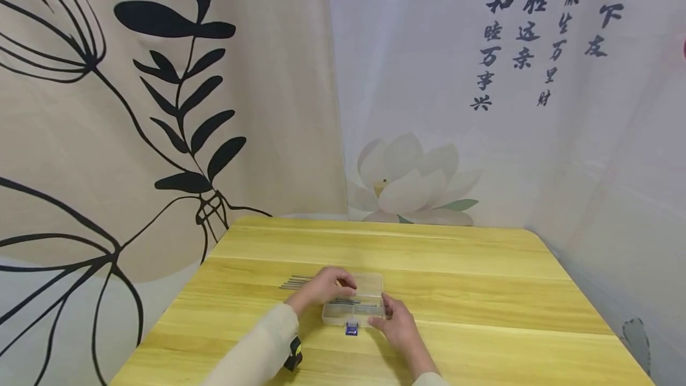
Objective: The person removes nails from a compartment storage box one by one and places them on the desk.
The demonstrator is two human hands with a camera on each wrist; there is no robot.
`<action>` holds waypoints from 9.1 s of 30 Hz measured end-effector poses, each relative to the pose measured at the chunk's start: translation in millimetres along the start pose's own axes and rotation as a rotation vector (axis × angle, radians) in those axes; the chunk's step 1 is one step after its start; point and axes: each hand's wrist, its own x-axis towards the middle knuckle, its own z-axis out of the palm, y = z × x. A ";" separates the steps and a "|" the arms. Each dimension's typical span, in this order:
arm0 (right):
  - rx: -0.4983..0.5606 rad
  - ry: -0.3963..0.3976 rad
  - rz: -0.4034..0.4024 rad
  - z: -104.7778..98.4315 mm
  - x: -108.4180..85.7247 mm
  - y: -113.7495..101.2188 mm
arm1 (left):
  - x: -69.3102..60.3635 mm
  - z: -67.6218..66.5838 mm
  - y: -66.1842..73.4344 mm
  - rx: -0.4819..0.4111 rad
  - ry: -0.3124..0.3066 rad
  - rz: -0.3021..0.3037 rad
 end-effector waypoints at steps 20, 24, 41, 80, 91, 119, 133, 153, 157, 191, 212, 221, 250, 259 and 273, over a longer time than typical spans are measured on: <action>-0.007 -0.004 0.007 -0.3 1.2 1.3 | -1.9 13.5 -7.5 0.007 -0.006 -0.047; -0.021 -0.002 0.010 -0.2 1.2 1.8 | -2.4 14.8 -7.8 0.015 -0.018 -0.048; 0.005 -0.013 -0.020 1.0 1.3 3.1 | 4.1 15.1 -11.6 0.092 -0.074 -0.013; -0.023 -0.008 0.010 -0.2 1.3 2.5 | 14.7 17.6 -8.2 0.423 -0.152 0.096; -0.036 -0.009 0.018 0.1 1.7 3.3 | 14.7 18.4 -11.6 0.343 -0.164 0.039; 0.028 -0.033 -0.024 -0.8 -1.2 -1.0 | 18.6 14.1 0.3 0.545 -0.205 0.154; 0.037 -0.058 -0.031 -1.0 -0.7 0.8 | 16.3 13.5 0.1 0.500 -0.198 0.137; 0.051 -0.076 -0.038 -0.6 0.5 1.7 | 13.8 12.5 -5.6 0.345 -0.177 0.149; 0.058 -0.081 -0.050 -0.2 1.1 1.8 | 13.0 8.7 -5.9 0.244 -0.129 0.168; -0.042 0.001 -0.022 4.3 -0.8 1.7 | -52.3 -74.7 -67.2 0.097 -0.036 0.000; -0.051 -0.008 -0.025 0.7 0.9 3.6 | -75.2 -82.4 -92.5 0.164 0.019 -0.040; -0.037 0.004 -0.031 2.1 1.3 4.3 | -75.3 -77.0 -98.4 0.279 0.039 -0.041; -0.030 0.010 -0.032 1.2 -1.0 2.6 | -68.9 -84.3 -102.4 0.352 0.111 -0.132; -0.056 -0.007 -0.013 -1.3 0.0 2.4 | -68.1 -89.2 -100.2 0.303 0.142 -0.136; -0.040 -0.006 -0.028 -0.2 0.1 2.9 | -48.1 -85.1 -68.3 0.244 0.124 -0.093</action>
